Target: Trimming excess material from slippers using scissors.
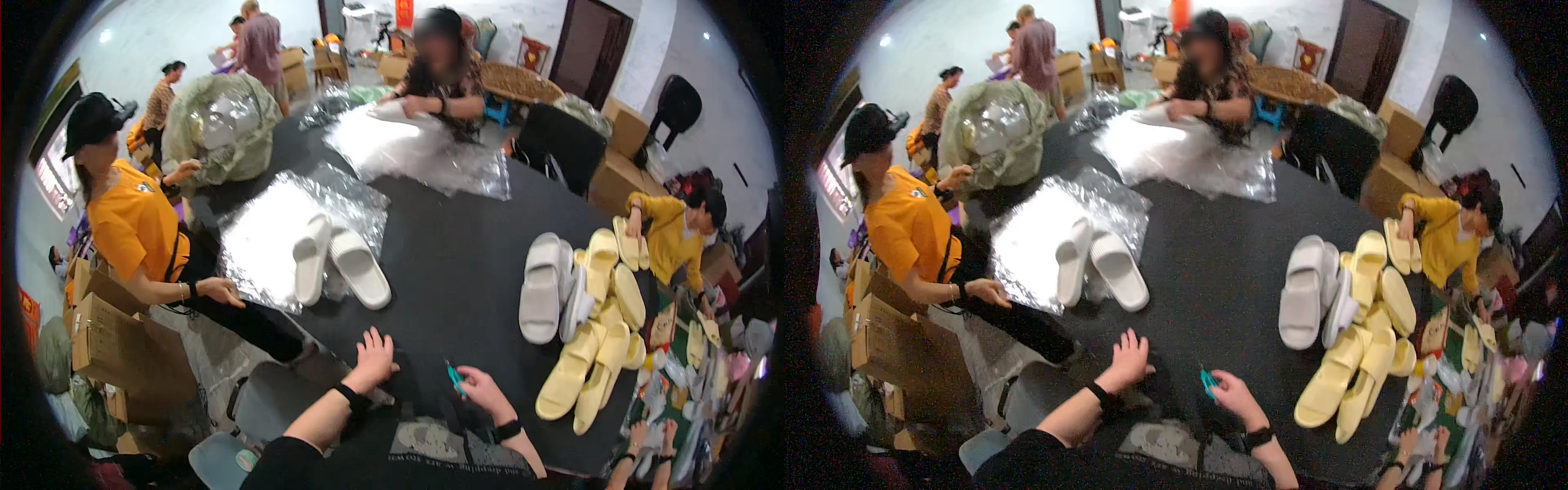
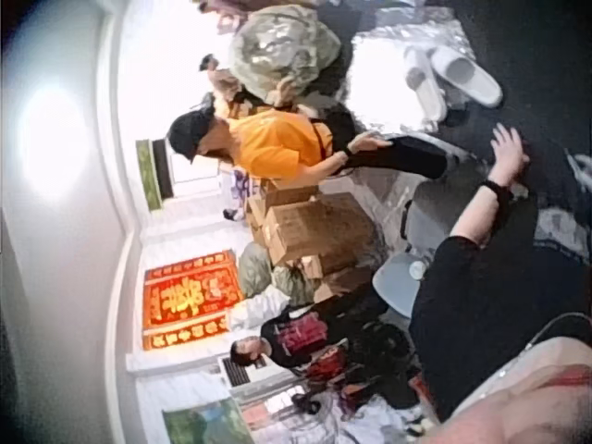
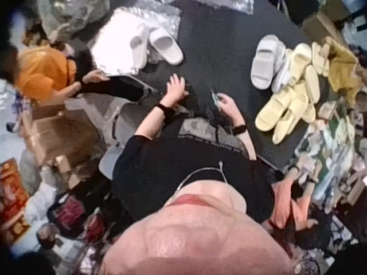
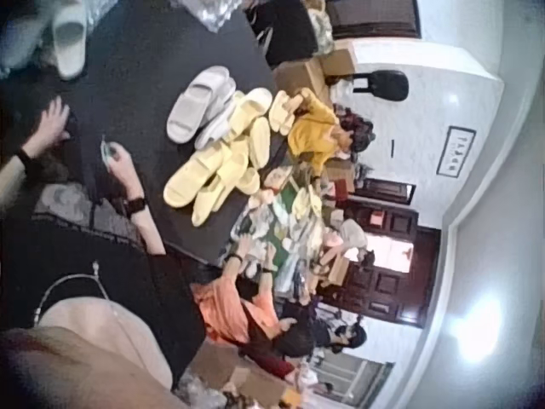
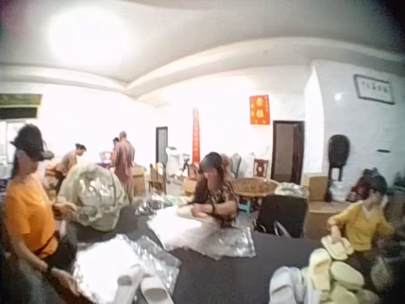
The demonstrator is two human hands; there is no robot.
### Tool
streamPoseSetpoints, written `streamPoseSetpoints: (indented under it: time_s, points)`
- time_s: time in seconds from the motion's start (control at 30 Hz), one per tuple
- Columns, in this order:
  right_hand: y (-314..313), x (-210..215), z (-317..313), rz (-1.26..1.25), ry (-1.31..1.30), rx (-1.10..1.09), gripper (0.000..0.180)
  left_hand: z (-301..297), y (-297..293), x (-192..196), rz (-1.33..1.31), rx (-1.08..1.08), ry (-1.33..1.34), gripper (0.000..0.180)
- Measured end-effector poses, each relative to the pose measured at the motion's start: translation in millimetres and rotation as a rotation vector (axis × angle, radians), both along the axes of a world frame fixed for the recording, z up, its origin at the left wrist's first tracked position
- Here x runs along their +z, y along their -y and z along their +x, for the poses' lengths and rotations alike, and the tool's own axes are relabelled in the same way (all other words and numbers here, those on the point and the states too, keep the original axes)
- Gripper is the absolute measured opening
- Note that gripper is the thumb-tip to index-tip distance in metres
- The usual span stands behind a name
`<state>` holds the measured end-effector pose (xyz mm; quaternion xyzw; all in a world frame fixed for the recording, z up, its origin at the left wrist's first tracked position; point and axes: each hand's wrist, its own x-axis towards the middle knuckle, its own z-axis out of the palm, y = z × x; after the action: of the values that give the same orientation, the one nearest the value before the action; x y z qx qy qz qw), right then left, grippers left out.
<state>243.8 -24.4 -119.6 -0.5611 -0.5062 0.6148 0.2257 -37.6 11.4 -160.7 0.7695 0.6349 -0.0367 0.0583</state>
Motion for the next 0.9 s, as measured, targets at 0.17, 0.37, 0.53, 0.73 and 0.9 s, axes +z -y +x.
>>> streamPoseSetpoints:
  time_s: [0.17,0.37,0.53,0.73,0.9]
  points:
    - [2,-8,8,-0.022,-0.025,-0.057,0.040,6,-7,8,-0.059,-0.009,0.051,0.083]
    - [2,-5,9,-0.045,-0.099,-0.177,0.042,8,-6,17,-0.087,0.008,0.148,0.077]
    - [-4,-11,8,0.054,-0.054,-0.268,0.047,6,-2,13,-0.120,-0.006,0.128,0.080]
    - [-6,-11,7,0.097,-0.051,-0.317,0.047,6,-6,10,-0.221,0.018,0.056,0.081]
    - [0,-8,14,0.100,-0.056,-0.324,0.048,-6,-18,45,-0.251,-0.076,0.304,0.064]
